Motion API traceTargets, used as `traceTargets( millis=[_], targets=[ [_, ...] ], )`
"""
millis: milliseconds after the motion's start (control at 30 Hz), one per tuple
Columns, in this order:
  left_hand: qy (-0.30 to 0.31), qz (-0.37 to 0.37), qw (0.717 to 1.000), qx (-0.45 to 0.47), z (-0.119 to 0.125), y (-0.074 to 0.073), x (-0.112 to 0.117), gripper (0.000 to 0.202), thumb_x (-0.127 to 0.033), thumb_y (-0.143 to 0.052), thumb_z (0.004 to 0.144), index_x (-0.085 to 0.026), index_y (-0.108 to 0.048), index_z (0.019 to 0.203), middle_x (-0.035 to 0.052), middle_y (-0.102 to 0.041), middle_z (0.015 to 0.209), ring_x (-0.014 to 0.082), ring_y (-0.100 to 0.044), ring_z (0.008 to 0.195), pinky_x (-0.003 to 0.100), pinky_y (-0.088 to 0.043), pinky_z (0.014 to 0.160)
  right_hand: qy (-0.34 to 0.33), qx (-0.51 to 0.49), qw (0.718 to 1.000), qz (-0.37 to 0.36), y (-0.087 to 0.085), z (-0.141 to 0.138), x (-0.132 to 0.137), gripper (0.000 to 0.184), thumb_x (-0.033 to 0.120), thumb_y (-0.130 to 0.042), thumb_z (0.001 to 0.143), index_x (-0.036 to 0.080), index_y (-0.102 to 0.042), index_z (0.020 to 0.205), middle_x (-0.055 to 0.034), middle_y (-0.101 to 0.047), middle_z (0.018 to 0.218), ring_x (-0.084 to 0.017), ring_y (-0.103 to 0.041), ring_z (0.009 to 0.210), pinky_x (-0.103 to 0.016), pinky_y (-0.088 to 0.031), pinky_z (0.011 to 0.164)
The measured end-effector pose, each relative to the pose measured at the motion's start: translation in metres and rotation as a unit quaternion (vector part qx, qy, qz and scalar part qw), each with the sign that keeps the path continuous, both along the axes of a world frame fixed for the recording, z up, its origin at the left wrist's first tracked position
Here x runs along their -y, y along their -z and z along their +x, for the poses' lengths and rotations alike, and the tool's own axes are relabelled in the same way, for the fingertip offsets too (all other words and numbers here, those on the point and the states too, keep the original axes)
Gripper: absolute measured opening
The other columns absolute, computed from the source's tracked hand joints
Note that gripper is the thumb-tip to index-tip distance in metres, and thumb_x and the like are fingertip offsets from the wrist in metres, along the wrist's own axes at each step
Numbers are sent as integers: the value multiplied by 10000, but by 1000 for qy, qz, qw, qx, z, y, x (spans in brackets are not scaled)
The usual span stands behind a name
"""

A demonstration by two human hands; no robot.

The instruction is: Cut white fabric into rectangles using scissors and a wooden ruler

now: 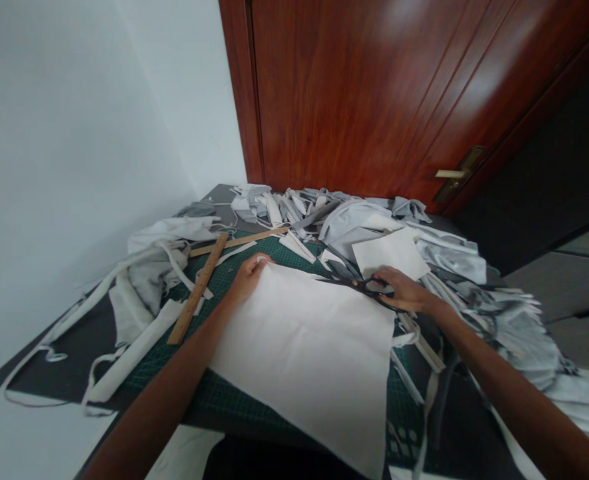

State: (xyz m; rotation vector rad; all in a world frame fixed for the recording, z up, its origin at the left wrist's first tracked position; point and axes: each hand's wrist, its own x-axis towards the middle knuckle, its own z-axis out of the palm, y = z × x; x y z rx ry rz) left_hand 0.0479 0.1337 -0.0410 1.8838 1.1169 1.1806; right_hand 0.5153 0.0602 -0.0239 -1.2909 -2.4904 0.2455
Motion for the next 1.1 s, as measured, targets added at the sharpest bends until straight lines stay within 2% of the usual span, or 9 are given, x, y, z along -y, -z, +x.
traceTargets(
  millis=[267, 467, 567, 1100],
  targets=[
    [4, 4, 1000, 12, -1, 3, -2, 605, -755, -475, 994, -192, -687, 940, 82, -786, 974, 257, -708, 933, 365, -554, 904, -10, -4, 1000, 20, 0, -7, 0, 317, 366, -722, 825, 222, -693, 1106, -123, -719, 1010, -327, -663, 940, -485, -542, 884],
    [4, 3, 1000, 19, -1, 4, -1, 614, -773, -482, 982, -193, -678, 931, 76, -778, 959, 253, -701, 913, 355, -555, 871, -19, -1, 1000, 15, -1, -17, -3, 208, 337, -706, 837, 221, -677, 1008, -96, -716, 946, -289, -650, 871, -425, -525, 817],
    [4, 2, 1000, 24, -1, 4, 0, 599, -762, -482, 989, -197, -671, 922, 69, -766, 938, 251, -698, 911, 353, -554, 871, -18, 2, 1000, 14, -1, -21, -6, 217, 338, -703, 832, 215, -663, 1006, -101, -719, 966, -288, -650, 884, -422, -519, 823],
    [5, 0, 999, 39, 0, 7, -3, 596, -773, -497, 969, -206, -665, 897, 66, -745, 899, 256, -696, 899, 369, -554, 883, -23, 11, 999, 23, 3, -22, -8, 154, 361, -696, 845, 224, -639, 888, -83, -702, 873, -277, -644, 827, -402, -477, 785]
  ],
)
